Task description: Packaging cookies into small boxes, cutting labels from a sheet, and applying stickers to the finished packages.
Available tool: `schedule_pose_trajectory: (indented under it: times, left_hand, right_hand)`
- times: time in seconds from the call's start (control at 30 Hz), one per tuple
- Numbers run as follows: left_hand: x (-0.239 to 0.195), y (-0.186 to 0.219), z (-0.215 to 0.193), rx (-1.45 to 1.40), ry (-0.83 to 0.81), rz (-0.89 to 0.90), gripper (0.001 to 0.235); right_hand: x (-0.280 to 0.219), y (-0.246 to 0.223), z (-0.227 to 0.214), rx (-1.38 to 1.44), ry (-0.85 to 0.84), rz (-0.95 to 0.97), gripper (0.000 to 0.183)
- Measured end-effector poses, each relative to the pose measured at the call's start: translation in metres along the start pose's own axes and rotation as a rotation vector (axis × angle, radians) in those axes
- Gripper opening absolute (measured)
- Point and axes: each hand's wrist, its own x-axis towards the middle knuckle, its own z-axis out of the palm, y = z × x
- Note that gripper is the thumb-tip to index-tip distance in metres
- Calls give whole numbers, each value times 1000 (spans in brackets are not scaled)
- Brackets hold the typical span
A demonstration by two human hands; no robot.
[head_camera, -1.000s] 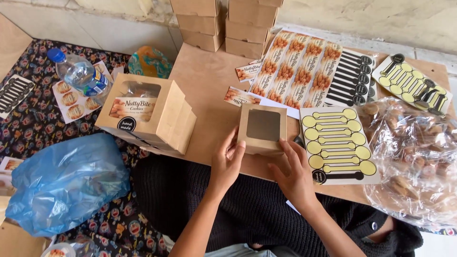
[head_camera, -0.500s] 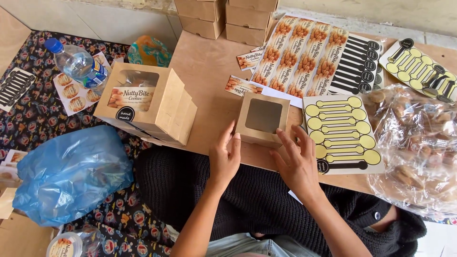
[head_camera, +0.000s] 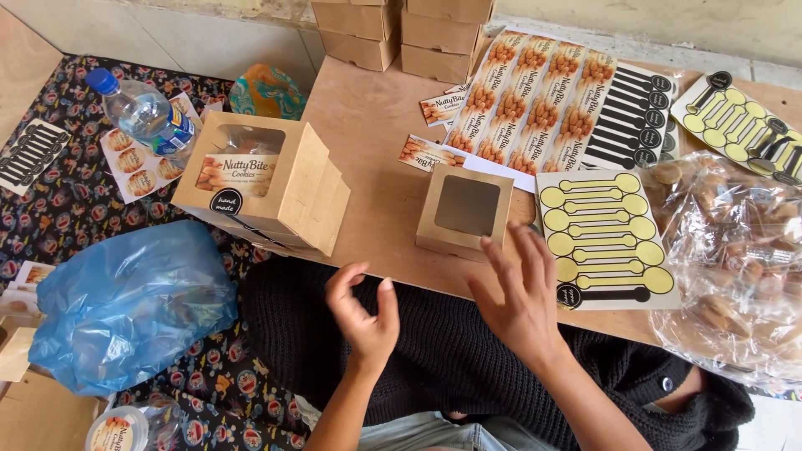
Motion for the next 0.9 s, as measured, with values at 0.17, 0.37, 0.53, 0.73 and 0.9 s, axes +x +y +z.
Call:
schedule_pose_trajectory:
  times: [0.17,0.37,0.53,0.73,0.9]
  left_hand:
    - [19,-6,-48,252,23,-19,86]
    - [49,-34,-72,294,-35,-251,129]
    - [63,-35,-69,320,-80,-403,146]
    - [64,-53,-65,355,-30,-431,150]
    - [74,-52,-62,423,-55,-411,148]
  right_hand:
    - [16,-56,-2,285,-193,18,54]
    - [28,-105,48,631,-340,135,61]
    - [55,-125,56,897,-491,310,72]
    - [62,-124,71,1082,-670,418,78]
    - [58,-124,88,1206,-698,496,81]
